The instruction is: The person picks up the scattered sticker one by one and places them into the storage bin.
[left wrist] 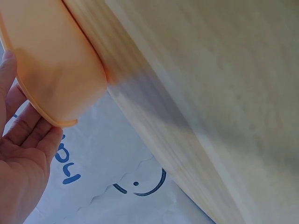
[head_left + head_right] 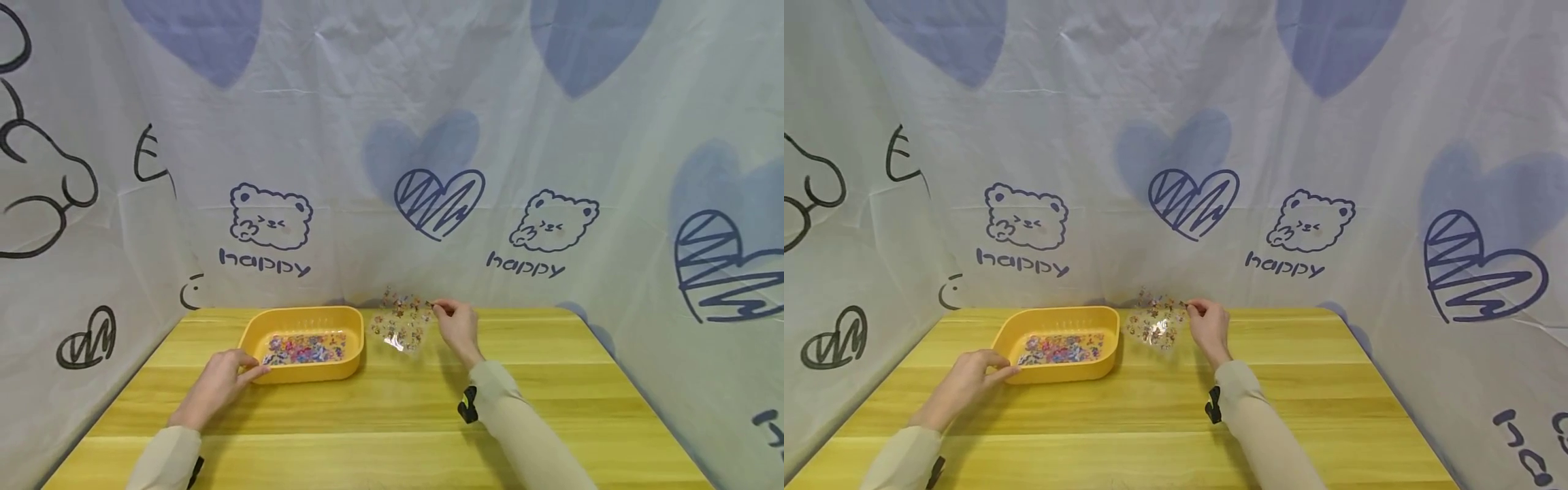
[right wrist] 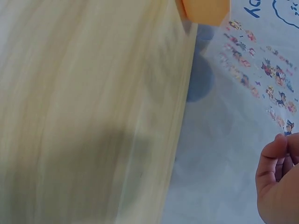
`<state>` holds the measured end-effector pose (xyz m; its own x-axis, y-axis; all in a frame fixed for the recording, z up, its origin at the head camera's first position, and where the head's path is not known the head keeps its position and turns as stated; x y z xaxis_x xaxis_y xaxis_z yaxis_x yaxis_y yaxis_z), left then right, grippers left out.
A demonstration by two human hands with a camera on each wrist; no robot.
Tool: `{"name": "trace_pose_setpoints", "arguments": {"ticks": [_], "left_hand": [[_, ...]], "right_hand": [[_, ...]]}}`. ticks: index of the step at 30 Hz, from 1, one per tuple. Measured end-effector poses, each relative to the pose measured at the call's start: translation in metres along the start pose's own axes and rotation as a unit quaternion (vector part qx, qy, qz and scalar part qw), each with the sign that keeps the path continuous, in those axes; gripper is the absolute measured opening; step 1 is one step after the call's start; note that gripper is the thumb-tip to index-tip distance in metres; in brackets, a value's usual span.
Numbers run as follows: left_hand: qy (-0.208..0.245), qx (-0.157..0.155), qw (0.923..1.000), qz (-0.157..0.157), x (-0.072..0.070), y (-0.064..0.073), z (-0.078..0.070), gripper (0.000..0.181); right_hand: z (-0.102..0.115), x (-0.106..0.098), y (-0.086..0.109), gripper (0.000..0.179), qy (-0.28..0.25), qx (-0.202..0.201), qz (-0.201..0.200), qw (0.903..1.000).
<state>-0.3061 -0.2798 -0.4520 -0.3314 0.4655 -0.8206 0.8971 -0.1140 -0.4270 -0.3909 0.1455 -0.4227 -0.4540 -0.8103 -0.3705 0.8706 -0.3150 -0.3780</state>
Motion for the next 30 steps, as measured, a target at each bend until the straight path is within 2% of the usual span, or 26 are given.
{"name": "trace_pose_setpoints", "arguments": {"ticks": [8,13,20,25,30], "left_hand": [[0.002,0.004,1.0,-0.002,-0.001,-0.003,0.001,0.026],[0.004,-0.001,1.0,-0.003,-0.001,-0.001,0.0,0.025],[0.005,0.006,1.0,-0.001,0.0,0.0,-0.004,0.024],[0.005,-0.001,1.0,-0.006,-0.001,-0.001,-0.003,0.025],[0.001,-0.006,1.0,0.002,-0.001,0.0,-0.002,0.027]], "right_hand": [[0.009,0.003,-0.002,0.016,-0.013,-0.003,-0.014,0.9998],[0.018,0.008,-0.005,0.016,-0.045,-0.007,-0.018,0.9988],[0.028,0.025,0.003,0.015,-0.088,0.0,-0.003,0.9961],[0.037,0.037,0.008,0.017,-0.115,0.004,0.009,0.9934],[0.049,0.05,0.013,0.018,-0.128,0.001,0.013,0.9917]]}}
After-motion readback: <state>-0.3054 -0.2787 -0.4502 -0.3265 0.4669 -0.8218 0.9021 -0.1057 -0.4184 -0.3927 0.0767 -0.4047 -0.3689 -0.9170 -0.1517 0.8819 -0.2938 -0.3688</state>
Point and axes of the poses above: each hand's wrist, its own y-axis away from the middle knuckle, its own x-axis out of the palm, z = x × y, the point moved 3 cm from there along -y, towards the middle knuckle, and after that the axes turned 8 degrees about -z, right-handed, at the moved point
